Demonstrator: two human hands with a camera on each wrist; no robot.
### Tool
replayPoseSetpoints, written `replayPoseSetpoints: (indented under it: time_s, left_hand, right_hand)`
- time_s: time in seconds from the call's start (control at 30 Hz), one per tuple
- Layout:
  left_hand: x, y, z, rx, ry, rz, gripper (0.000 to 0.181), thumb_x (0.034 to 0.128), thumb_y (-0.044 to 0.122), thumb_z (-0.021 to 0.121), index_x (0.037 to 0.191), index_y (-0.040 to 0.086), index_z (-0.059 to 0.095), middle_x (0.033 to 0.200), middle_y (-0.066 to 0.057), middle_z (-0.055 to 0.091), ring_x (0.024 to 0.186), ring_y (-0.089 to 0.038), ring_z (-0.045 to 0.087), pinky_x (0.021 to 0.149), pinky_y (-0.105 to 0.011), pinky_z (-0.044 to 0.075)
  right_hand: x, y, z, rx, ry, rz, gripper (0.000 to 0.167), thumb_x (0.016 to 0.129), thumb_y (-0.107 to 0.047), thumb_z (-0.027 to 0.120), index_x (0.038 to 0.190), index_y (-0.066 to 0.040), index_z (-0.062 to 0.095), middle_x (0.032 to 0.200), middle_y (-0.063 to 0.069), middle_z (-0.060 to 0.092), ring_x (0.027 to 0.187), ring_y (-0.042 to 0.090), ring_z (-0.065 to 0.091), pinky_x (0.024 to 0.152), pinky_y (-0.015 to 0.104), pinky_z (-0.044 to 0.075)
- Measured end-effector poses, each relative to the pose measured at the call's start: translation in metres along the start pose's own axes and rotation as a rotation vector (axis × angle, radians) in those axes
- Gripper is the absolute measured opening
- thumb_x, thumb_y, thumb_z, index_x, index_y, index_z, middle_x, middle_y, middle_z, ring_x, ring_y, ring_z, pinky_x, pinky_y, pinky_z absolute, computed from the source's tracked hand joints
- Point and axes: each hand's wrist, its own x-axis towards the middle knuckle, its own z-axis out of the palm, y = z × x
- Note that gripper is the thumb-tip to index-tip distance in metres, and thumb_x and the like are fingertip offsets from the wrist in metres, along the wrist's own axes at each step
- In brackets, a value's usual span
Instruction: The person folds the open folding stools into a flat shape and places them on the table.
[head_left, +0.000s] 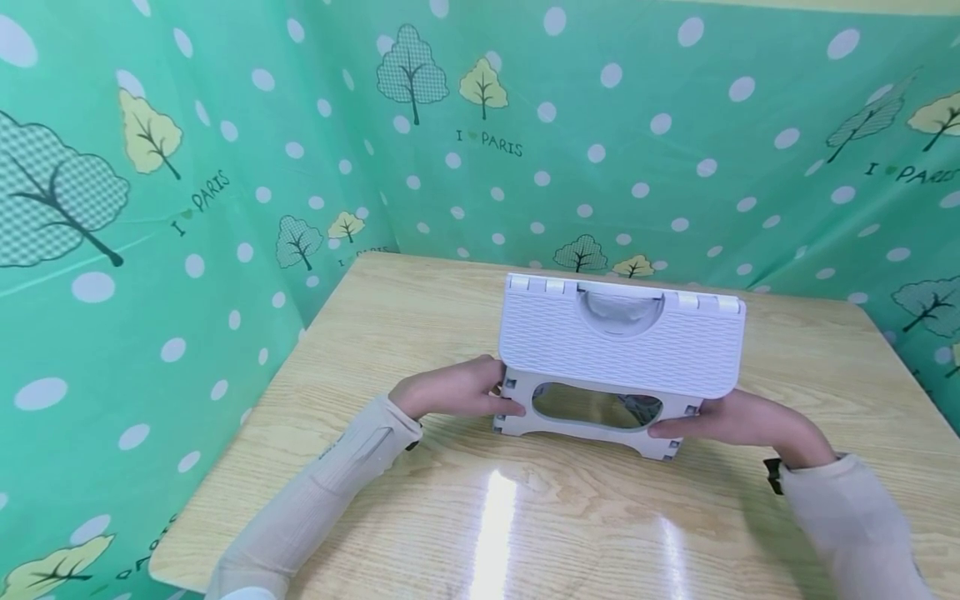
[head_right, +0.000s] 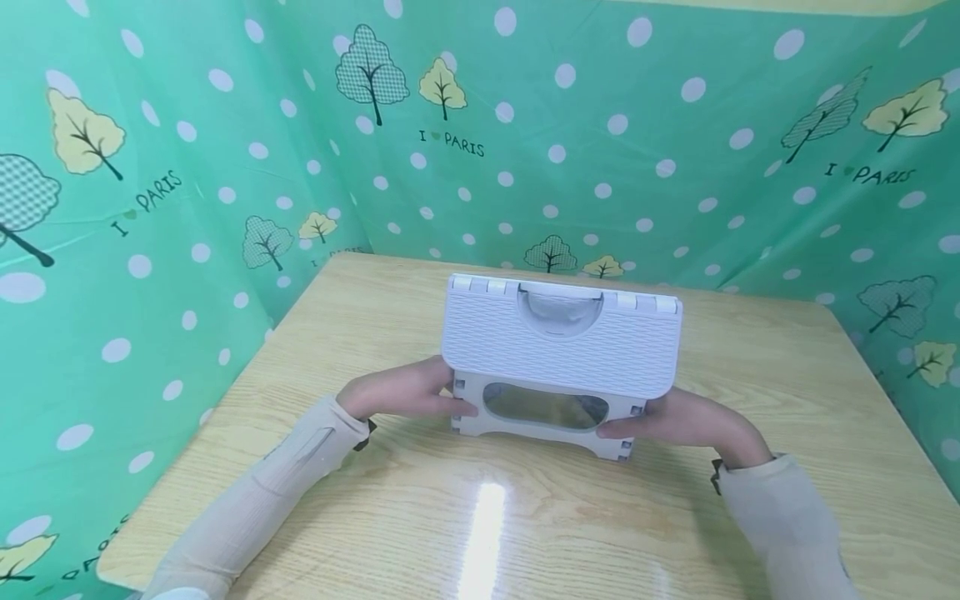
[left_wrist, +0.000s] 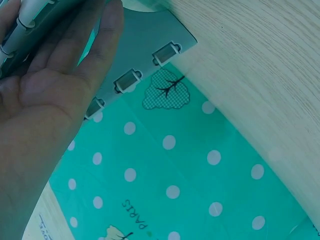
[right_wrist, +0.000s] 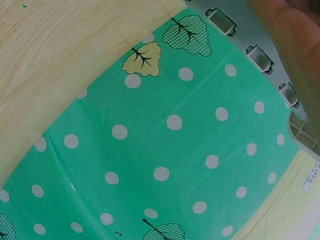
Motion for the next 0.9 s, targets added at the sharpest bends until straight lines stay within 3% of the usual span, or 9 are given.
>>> replayPoseSetpoints:
  time_s: [0.2,0.63,0.9]
  left_hand:
    - [-0.0003,0.0003,-0.0001,-0.01,-0.004,0.007,0.072,0.0955,0.017,0.069,0.155,0.016,0.028,0.127,-0.011,0.063,0.102,-0.01,0.063,0.083,-0.024,0.055]
    - [-0.0011,0.0007,-0.0006,0.01,0.0,0.003,0.067,0.0955,0.018,0.069,0.152,0.014,0.033,0.12,-0.003,0.065,0.097,-0.007,0.063,0.081,-0.024,0.055]
    - [-0.0015,0.0011,-0.001,0.019,0.003,0.007,0.069,0.0958,0.019,0.069,0.154,0.014,0.031,0.119,-0.002,0.065,0.096,-0.008,0.063,0.08,-0.024,0.055]
  right_hand:
    - [-0.0002,-0.0006,0.0001,-0.003,-0.002,0.008,0.103,0.073,0.0,0.086,0.154,-0.013,0.023,0.151,-0.012,0.032,0.136,-0.003,0.031,0.105,0.009,0.029]
    - [0.0006,0.0012,0.0018,-0.019,0.017,0.005,0.105,0.07,0.0,0.088,0.153,-0.013,0.025,0.149,-0.011,0.033,0.135,-0.001,0.032,0.105,0.01,0.029]
    - [0.0019,0.0017,0.0016,-0.017,0.01,-0.043,0.108,0.069,0.003,0.088,0.154,-0.008,0.022,0.151,-0.008,0.031,0.136,0.0,0.032,0.105,0.01,0.028]
